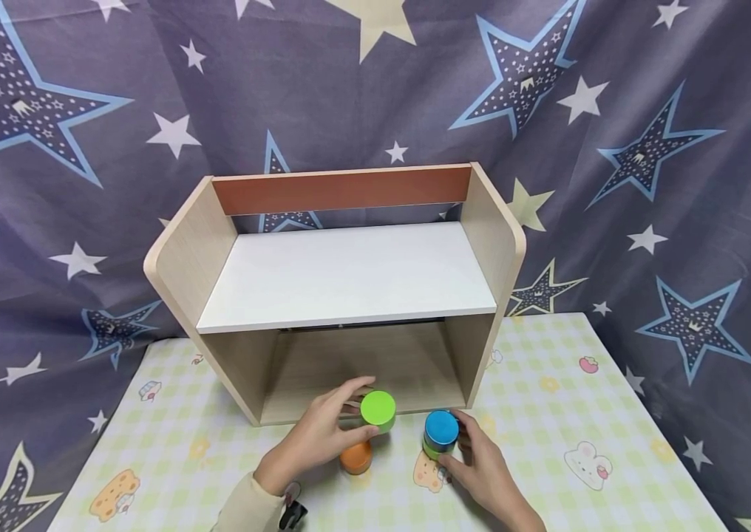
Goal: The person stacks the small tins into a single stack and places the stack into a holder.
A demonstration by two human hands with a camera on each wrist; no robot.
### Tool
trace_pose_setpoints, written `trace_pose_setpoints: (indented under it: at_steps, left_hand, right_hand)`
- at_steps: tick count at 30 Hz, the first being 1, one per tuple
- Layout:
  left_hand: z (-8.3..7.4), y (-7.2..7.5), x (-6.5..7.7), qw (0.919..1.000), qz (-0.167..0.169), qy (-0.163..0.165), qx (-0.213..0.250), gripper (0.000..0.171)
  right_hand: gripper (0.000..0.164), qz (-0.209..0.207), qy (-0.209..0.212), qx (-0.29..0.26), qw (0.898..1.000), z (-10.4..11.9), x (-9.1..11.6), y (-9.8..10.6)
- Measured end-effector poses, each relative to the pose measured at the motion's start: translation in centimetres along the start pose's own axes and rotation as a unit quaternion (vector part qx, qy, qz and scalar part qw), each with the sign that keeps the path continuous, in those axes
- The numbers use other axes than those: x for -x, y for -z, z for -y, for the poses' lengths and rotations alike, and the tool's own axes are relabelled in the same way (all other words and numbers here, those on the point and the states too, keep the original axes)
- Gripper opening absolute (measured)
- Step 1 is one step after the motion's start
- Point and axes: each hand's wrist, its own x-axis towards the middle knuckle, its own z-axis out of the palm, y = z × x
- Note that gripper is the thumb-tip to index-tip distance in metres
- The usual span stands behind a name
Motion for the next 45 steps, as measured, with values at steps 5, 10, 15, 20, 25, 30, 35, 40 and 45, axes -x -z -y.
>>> trace_pose_setpoints:
  at_steps: [5,10,15,20,25,30,35,40,45]
  left_hand:
    - [-0.2,-0.1,-0.3,1.0000,0.002,-0.002,-0.001,0.072]
    - [-0.4,-0.2,-0.7,0.9999,0.003,-0.010,-0.006,0.073]
    - [-0.5,-0.4,-1.1,0.9998,0.014,-0.016,-0.004,0.074]
    - [-0.6,-0.9,-1.4,0.9996,0.021,-0.017,-0.005,0.074]
    - [-0.7,-1.3,-1.8,0.9993,0.027,-0.024,-0.001,0.074]
    - [-1.0,-1.7,-2.2,0.9992,0.034,-0.023,0.001,0.073]
    - [-1.3,-2.2,-2.5,0.9988,0.041,-0.026,0.003,0.072]
    - [-1.3,-2.8,-2.9,0.9983,0.040,-0.043,0.006,0.073]
    - [-1.3,-3.5,-3.3,0.9979,0.042,-0.049,0.010,0.072]
  right_hand:
    - [0.074,-0.001,-0.002,0.000,1.000,-0.1,0.0,0.0]
    - [0.074,-0.002,-0.001,0.003,1.000,-0.1,0.0,0.0]
    - [0.075,-0.004,-0.004,0.006,1.000,0.0,0.0,0.0]
    - [0.075,-0.004,-0.008,0.008,1.000,0.0,0.0,0.0]
    - [0.075,-0.003,-0.012,0.007,1.000,0.0,-0.1,0.0]
    - [0.075,-0.005,-0.009,0.010,1.000,0.0,-0.1,0.0]
    - [0.075,-0.004,-0.001,0.008,1.000,0.0,-0.1,0.0]
    - [0.074,-0.004,0.008,0.008,1.000,0.1,-0.1,0.1]
    - [0.074,-0.005,0.017,0.005,1.000,0.1,0.0,0.1]
